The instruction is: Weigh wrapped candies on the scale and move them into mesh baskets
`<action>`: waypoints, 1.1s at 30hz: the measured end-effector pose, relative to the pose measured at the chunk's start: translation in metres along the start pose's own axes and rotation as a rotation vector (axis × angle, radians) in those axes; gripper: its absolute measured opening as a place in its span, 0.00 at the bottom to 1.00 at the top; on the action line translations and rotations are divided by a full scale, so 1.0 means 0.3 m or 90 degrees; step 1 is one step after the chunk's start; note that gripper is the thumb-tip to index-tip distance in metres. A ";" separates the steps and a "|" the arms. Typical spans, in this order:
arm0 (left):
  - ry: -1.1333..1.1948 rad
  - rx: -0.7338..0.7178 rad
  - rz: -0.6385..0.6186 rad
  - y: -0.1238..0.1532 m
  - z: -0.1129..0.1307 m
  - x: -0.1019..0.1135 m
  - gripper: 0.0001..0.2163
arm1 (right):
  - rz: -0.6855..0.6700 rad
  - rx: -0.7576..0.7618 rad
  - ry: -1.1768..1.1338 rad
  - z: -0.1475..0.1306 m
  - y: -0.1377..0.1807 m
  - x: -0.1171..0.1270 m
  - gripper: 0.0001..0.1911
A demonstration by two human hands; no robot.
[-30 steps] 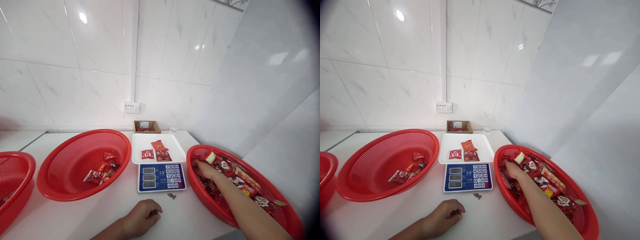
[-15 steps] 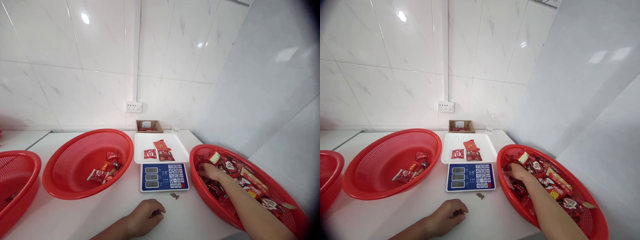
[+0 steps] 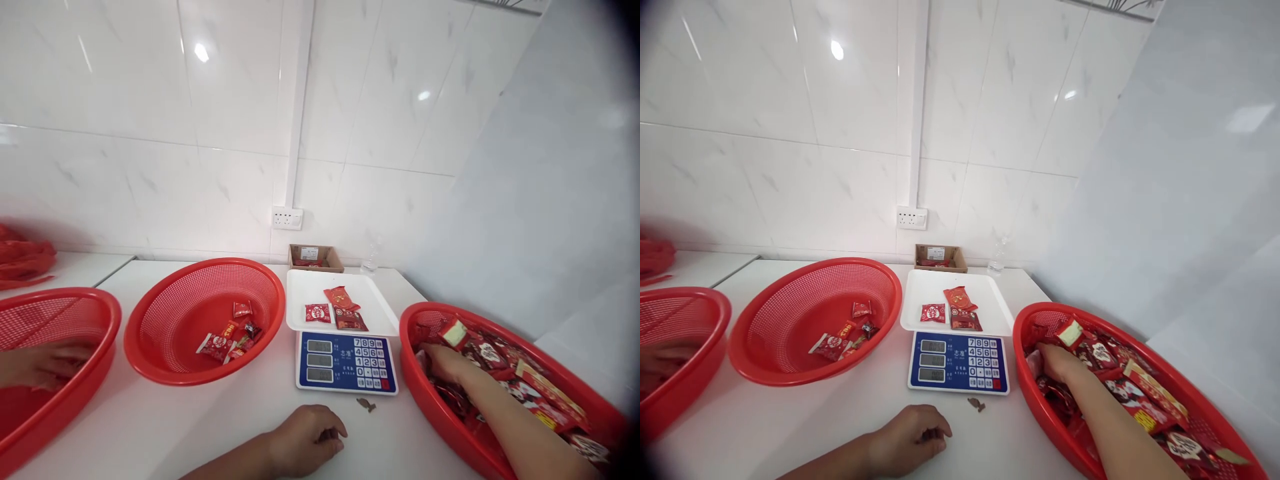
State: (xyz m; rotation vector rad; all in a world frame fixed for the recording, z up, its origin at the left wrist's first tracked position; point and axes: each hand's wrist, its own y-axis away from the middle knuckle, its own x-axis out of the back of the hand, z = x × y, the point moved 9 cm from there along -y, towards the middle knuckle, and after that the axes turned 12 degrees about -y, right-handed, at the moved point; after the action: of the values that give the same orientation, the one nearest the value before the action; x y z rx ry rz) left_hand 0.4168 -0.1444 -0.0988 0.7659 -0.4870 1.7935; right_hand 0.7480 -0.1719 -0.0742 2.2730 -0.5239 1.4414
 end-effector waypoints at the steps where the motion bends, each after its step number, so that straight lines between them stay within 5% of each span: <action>1: 0.000 0.000 0.003 0.001 -0.001 -0.001 0.12 | -0.018 0.002 -0.001 -0.006 0.000 -0.010 0.09; 8: -0.004 -0.008 0.008 -0.004 -0.012 -0.010 0.13 | -0.048 -0.016 0.020 0.009 -0.007 0.053 0.10; 11: -0.010 -0.022 0.014 -0.010 -0.018 -0.019 0.13 | 0.069 -0.030 0.040 -0.004 -0.010 0.191 0.09; 14: -0.018 -0.023 0.017 -0.015 -0.026 -0.029 0.12 | 0.175 0.032 -0.062 -0.129 -0.001 0.287 0.13; 18: -0.026 -0.036 0.033 -0.015 -0.024 -0.028 0.12 | 0.140 0.153 -0.176 -0.418 0.003 0.228 0.17; 24: -0.027 -0.072 0.006 -0.027 -0.029 -0.041 0.13 | 0.122 0.285 -0.119 -0.758 -0.002 0.055 0.24; 28: -0.040 -0.097 -0.013 -0.056 -0.061 -0.077 0.12 | 0.069 0.320 -0.076 -0.804 -0.013 -0.020 0.24; 33: -0.042 -0.109 -0.014 -0.074 -0.082 -0.102 0.13 | 0.116 0.292 -0.063 -0.690 -0.004 0.064 0.25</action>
State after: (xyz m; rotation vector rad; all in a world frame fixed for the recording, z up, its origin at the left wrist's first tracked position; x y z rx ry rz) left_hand 0.4377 -0.1415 -0.1386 0.7108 -0.6645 1.6863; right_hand 0.5984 -0.0661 0.0239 2.7235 -0.4785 1.6838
